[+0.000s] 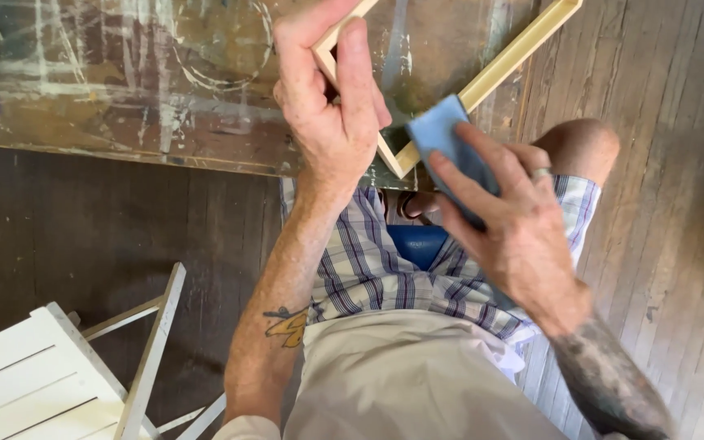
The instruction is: Sanding the edges and corners of a small wooden frame using a sanding block on a workbench.
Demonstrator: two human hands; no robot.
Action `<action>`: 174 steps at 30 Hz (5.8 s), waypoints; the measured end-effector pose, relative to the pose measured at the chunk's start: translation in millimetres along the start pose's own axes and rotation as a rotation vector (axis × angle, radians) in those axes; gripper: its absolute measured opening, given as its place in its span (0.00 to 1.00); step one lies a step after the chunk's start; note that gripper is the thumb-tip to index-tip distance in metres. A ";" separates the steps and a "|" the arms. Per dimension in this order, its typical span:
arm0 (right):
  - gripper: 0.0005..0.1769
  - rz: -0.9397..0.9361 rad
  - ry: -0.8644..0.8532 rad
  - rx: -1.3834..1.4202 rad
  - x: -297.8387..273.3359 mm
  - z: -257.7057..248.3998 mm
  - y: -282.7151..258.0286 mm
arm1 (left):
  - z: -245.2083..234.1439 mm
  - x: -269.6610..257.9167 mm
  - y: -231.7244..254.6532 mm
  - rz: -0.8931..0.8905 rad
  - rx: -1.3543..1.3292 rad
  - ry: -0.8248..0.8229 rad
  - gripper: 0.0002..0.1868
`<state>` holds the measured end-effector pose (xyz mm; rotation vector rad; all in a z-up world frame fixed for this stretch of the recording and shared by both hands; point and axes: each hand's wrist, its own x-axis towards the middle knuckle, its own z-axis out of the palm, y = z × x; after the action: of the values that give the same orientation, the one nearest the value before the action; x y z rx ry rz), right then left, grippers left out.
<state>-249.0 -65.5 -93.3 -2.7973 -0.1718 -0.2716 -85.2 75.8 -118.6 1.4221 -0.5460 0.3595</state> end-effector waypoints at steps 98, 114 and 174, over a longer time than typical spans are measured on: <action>0.31 -0.116 -0.034 -0.111 -1.9 -10.9 42.3 | -15.0 -46.0 -0.2 0.554 0.272 -0.371 0.25; 0.40 -0.077 -0.010 -0.091 3.0 -8.9 49.3 | -12.8 -50.2 -7.2 0.567 0.289 -0.322 0.26; 0.33 -0.168 0.146 -0.048 28.4 -21.5 140.6 | 3.9 10.3 7.4 0.165 -0.056 -0.009 0.07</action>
<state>-204.0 -202.2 -110.6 -2.7995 -0.3712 -0.5252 -81.3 71.9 -106.6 1.3293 -0.6786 0.4662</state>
